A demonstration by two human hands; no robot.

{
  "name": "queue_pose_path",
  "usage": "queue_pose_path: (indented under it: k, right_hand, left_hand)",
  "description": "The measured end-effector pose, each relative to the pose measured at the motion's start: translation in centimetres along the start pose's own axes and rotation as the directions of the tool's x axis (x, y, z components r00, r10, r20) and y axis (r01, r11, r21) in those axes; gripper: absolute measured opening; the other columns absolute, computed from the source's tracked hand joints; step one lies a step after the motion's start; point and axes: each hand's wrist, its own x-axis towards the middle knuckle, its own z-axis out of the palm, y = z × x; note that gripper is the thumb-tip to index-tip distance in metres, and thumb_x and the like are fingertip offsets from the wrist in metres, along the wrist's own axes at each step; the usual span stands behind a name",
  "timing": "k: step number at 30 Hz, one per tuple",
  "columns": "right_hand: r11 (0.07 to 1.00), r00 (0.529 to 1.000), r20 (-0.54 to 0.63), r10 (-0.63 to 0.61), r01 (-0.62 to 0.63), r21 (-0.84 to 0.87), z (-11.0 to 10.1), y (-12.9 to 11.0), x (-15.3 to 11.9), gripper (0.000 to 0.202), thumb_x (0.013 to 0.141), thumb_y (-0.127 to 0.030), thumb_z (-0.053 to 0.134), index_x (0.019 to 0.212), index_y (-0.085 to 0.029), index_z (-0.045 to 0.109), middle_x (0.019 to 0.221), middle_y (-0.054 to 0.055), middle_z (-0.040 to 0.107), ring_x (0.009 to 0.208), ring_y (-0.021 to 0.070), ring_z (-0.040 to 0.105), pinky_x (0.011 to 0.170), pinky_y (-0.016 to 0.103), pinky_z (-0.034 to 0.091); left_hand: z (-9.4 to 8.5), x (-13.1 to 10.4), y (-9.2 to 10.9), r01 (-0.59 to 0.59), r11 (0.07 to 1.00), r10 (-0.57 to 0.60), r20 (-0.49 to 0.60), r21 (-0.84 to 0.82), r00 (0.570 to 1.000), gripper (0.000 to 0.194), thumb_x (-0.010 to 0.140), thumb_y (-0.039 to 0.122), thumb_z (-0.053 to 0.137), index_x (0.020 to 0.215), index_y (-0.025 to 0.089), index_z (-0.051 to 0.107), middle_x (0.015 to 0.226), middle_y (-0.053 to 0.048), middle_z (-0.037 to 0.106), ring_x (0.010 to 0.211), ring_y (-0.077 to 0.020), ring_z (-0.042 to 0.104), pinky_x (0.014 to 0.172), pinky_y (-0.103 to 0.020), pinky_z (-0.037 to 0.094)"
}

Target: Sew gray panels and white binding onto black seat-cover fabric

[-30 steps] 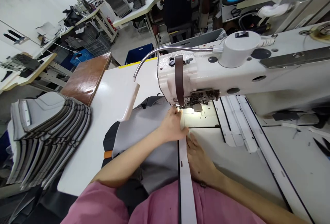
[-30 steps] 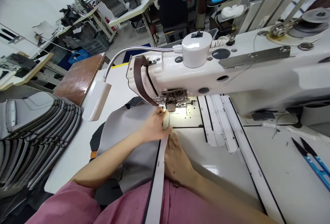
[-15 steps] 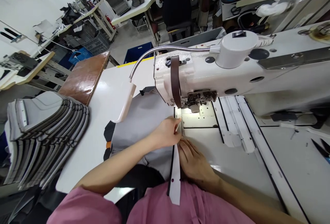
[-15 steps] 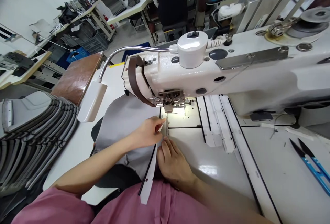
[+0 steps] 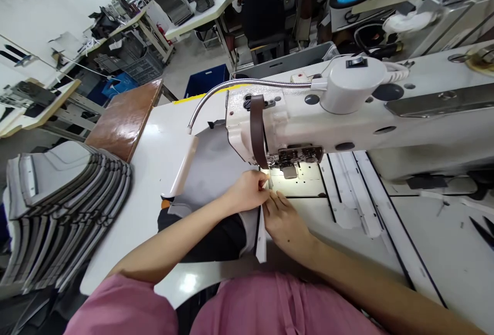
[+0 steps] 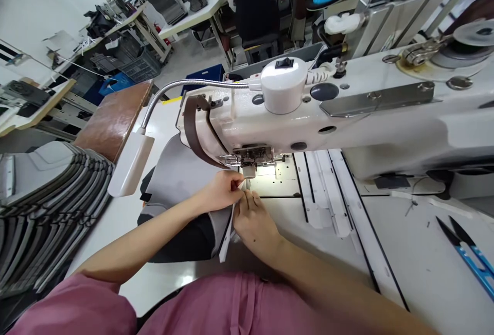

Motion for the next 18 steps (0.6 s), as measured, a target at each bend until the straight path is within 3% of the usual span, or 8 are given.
queue_pose_path:
  k: [6, 10, 12, 14, 16, 18]
  right_hand:
    - [1.0, 0.999, -0.034, 0.015, -0.015, 0.014, 1.3, 1.4, 1.5, 0.031, 0.081, -0.004, 0.047, 0.105, 0.0, 0.066, 0.103, 0.021, 0.067, 0.103, 0.0268, 0.062, 0.098, 0.039, 0.045]
    - [0.992, 0.994, -0.052, 0.091, -0.086, 0.094, 0.4, 1.4, -1.2, 0.033, 0.084, -0.003, 0.044, 0.111, 0.0, 0.062, 0.117, 0.021, 0.062, 0.118, 0.029, 0.053, 0.103, 0.047, 0.04]
    - [0.98, 0.991, -0.115, 0.07, -0.047, 0.194, -0.3, 0.2, -3.4, 0.031, 0.086, -0.006, 0.046, 0.114, -0.005, 0.061, 0.117, 0.018, 0.062, 0.119, 0.0271, 0.052, 0.103, 0.044, 0.041]
    - [0.947, 0.988, -0.153, -0.024, 0.072, 0.314, -0.6, -1.6, -5.0, 0.027, 0.091, -0.017, 0.048, 0.113, -0.01, 0.061, 0.114, 0.014, 0.063, 0.116, 0.0236, 0.055, 0.1, 0.036, 0.045]
    - [0.916, 0.991, -0.06, -0.122, 0.135, 0.377, -0.3, -3.9, -5.2, 0.028, 0.094, -0.032, 0.046, 0.11, -0.016, 0.062, 0.11, 0.01, 0.065, 0.108, 0.0211, 0.059, 0.092, 0.03, 0.05]
    - [0.929, 0.984, 0.092, -0.156, 0.114, 0.352, 0.6, -6.3, -4.1, 0.031, 0.095, -0.04, 0.042, 0.106, -0.02, 0.064, 0.104, 0.006, 0.067, 0.097, 0.0191, 0.062, 0.084, 0.028, 0.054]
  left_hand:
    - [0.6, 1.6, -0.9, 0.048, 0.991, -0.041, -0.061, 0.128, 0.997, 0.02, 0.063, 0.009, 0.048, 0.055, 0.019, 0.032, 0.05, 0.006, 0.031, 0.052, -0.0099, 0.028, 0.051, -0.026, 0.022]
    - [0.1, 0.0, 0.8, 0.065, 0.961, -0.06, -0.026, 0.27, 0.998, 0.011, 0.063, 0.01, 0.052, 0.067, 0.018, 0.046, 0.065, 0.001, 0.047, 0.063, -0.0135, 0.044, 0.057, -0.025, 0.035]
    - [-0.4, -1.3, 2.6, 0.062, 0.931, -0.092, 0.066, 0.361, 0.994, 0.024, 0.062, 0.011, 0.056, 0.085, 0.015, 0.053, 0.086, -0.006, 0.056, 0.079, -0.0187, 0.053, 0.068, -0.027, 0.044]
    - [-0.6, -2.3, 4.5, 0.071, 0.894, -0.168, 0.183, 0.443, 0.969, 0.03, 0.066, 0.012, 0.055, 0.096, 0.012, 0.056, 0.098, -0.012, 0.058, 0.087, -0.0234, 0.057, 0.074, -0.031, 0.047]
    - [-0.1, -2.9, 6.2, 0.096, 0.856, -0.261, 0.265, 0.508, 0.928, 0.028, 0.07, 0.009, 0.052, 0.098, 0.009, 0.058, 0.099, -0.016, 0.059, 0.086, -0.0252, 0.06, 0.072, -0.033, 0.049]
    - [1.3, -3.5, 7.2, 0.162, 0.812, -0.336, 0.223, 0.561, 0.915, 0.034, 0.07, 0.004, 0.051, 0.103, 0.006, 0.059, 0.099, -0.018, 0.061, 0.085, -0.0256, 0.063, 0.069, -0.032, 0.05]
